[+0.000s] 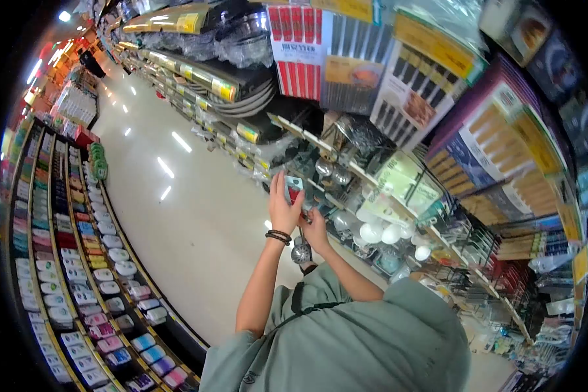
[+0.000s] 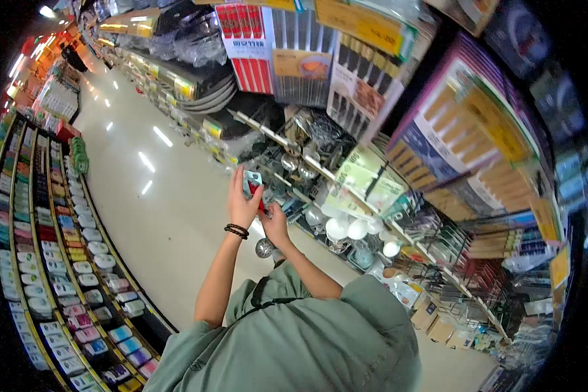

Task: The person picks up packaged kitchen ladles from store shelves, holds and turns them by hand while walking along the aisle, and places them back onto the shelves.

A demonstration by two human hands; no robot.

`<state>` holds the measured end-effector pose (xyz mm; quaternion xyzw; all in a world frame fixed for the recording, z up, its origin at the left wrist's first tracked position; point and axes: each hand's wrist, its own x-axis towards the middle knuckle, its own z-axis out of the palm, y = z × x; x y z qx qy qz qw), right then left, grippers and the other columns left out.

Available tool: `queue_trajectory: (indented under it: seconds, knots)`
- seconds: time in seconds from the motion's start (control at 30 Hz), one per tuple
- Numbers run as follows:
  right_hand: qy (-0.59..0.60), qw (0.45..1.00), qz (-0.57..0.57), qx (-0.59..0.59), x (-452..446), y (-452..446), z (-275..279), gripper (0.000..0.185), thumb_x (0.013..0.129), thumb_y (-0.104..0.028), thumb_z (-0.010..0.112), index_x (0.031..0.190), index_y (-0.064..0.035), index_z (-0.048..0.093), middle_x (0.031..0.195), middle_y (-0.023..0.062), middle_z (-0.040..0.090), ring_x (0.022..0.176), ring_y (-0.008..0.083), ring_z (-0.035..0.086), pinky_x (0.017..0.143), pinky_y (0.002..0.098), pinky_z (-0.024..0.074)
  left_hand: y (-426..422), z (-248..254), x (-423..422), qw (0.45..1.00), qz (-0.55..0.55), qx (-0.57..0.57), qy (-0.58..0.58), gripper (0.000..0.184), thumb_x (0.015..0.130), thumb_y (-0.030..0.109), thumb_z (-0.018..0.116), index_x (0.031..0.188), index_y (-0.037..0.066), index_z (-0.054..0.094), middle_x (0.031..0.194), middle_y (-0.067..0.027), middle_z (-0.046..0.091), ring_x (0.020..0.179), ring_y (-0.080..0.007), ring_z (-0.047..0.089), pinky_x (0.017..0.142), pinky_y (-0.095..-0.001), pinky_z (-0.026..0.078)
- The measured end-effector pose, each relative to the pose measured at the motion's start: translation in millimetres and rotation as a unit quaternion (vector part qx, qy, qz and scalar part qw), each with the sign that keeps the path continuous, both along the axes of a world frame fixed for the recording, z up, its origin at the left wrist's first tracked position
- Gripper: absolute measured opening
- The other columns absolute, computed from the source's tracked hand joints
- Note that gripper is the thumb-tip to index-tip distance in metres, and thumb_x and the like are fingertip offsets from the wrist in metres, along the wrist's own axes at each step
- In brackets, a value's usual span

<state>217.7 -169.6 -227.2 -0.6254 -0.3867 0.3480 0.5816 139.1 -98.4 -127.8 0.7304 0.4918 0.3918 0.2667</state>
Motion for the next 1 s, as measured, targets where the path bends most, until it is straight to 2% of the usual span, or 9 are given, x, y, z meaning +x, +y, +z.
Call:
queue_trajectory:
  seconds: [0.13, 0.2, 0.33, 0.37, 0.43, 0.57, 0.83, 0.93, 1.0]
  knots:
    - [0.195, 0.98, -0.012, 0.033, 1, 52, 29, 0.024, 0.087, -0.006, 0.066, 0.082, -0.002, 0.043, 0.075, 0.0032, 0.051, 0.067, 0.0108, 0.043, 0.057, 0.0269, 0.0379, 59, -23, 14, 0.999, 0.039, -0.015, -0.022, 0.075, 0.077, 0.025, 0.076, 0.135, -0.006, 0.04, 0.135, -0.0255, 0.047, 0.121, -0.0379, 0.05, 0.099, -0.0392, 0.042]
    - [0.145, 0.989, -0.008, 0.021, 7, 76, 20, 0.025, 0.089, -0.004, 0.064, 0.082, -0.0032, 0.04, 0.074, 0.0005, 0.043, 0.068, 0.0083, 0.04, 0.058, 0.0244, 0.0357, 86, -32, 21, 0.997, 0.032, -0.055, -0.033, 0.074, 0.076, 0.026, 0.077, 0.132, -0.008, 0.043, 0.128, -0.0257, 0.053, 0.114, -0.0389, 0.055, 0.096, -0.0392, 0.045]
    - [0.066, 0.996, -0.054, 0.035, 19, 110, 5, 0.031, 0.087, -0.007, 0.066, 0.079, -0.0044, 0.037, 0.072, -0.0011, 0.034, 0.068, 0.0084, 0.036, 0.059, 0.0251, 0.0339, 118, -44, 32, 0.995, -0.004, -0.015, -0.096, 0.07, 0.077, 0.022, 0.077, 0.13, -0.01, 0.045, 0.12, -0.0222, 0.059, 0.106, -0.0285, 0.06, 0.091, -0.0362, 0.047]
    - [0.062, 0.995, -0.062, 0.052, 21, 118, 5, 0.031, 0.087, -0.007, 0.067, 0.078, -0.0044, 0.037, 0.072, -0.0011, 0.034, 0.068, 0.0086, 0.035, 0.059, 0.0253, 0.0337, 122, -42, 33, 0.988, -0.012, -0.075, -0.137, 0.065, 0.077, 0.024, 0.075, 0.127, -0.009, 0.049, 0.127, -0.026, 0.054, 0.116, -0.038, 0.053, 0.099, -0.0405, 0.04]
    - [0.022, 0.996, -0.08, 0.028, 26, 130, 4, 0.033, 0.085, -0.006, 0.067, 0.077, -0.0047, 0.035, 0.072, -0.0011, 0.033, 0.07, 0.0087, 0.033, 0.06, 0.0249, 0.0323, 132, -41, 37, 0.985, -0.025, -0.051, -0.166, 0.064, 0.077, 0.023, 0.076, 0.127, -0.009, 0.049, 0.127, -0.0254, 0.053, 0.117, -0.0371, 0.053, 0.1, -0.04, 0.04]
    - [0.058, 0.992, -0.097, 0.049, 31, 139, 31, 0.036, 0.085, -0.005, 0.068, 0.077, -0.0054, 0.033, 0.071, -0.0018, 0.031, 0.069, 0.0074, 0.03, 0.058, 0.0246, 0.0301, 136, -28, 42, 0.981, -0.037, -0.027, -0.19, 0.063, 0.079, 0.017, 0.074, 0.131, -0.007, 0.048, 0.133, -0.0235, 0.051, 0.122, -0.0343, 0.051, 0.104, -0.0387, 0.038]
    - [0.081, 0.989, -0.092, 0.085, 39, 155, 14, 0.037, 0.087, -0.006, 0.067, 0.078, -0.0061, 0.032, 0.073, -0.0028, 0.027, 0.067, 0.0064, 0.028, 0.054, 0.0246, 0.0273, 147, -22, 54, 0.969, -0.042, -0.024, -0.244, 0.057, 0.079, 0.012, 0.074, 0.129, -0.005, 0.052, 0.134, -0.0233, 0.051, 0.124, -0.034, 0.05, 0.104, -0.0382, 0.037]
    - [0.077, 0.991, -0.084, 0.075, 40, 154, 24, 0.037, 0.087, -0.006, 0.068, 0.078, -0.0061, 0.032, 0.073, -0.0028, 0.026, 0.067, 0.0069, 0.027, 0.054, 0.0247, 0.0273, 148, -21, 51, 0.984, -0.04, -0.006, -0.175, 0.057, 0.081, 0.008, 0.073, 0.131, -0.005, 0.05, 0.137, -0.0187, 0.049, 0.122, -0.0261, 0.05, 0.1, -0.0344, 0.04]
    - [0.075, 0.992, -0.07, 0.068, 42, 151, 25, 0.037, 0.086, -0.006, 0.068, 0.079, -0.0061, 0.032, 0.073, -0.0026, 0.026, 0.068, 0.0071, 0.027, 0.055, 0.0247, 0.0273, 145, -20, 50, 0.981, -0.036, 0.011, -0.193, 0.055, 0.079, 0.006, 0.074, 0.128, -0.005, 0.052, 0.137, -0.0191, 0.049, 0.124, -0.0271, 0.049, 0.102, -0.0352, 0.038]
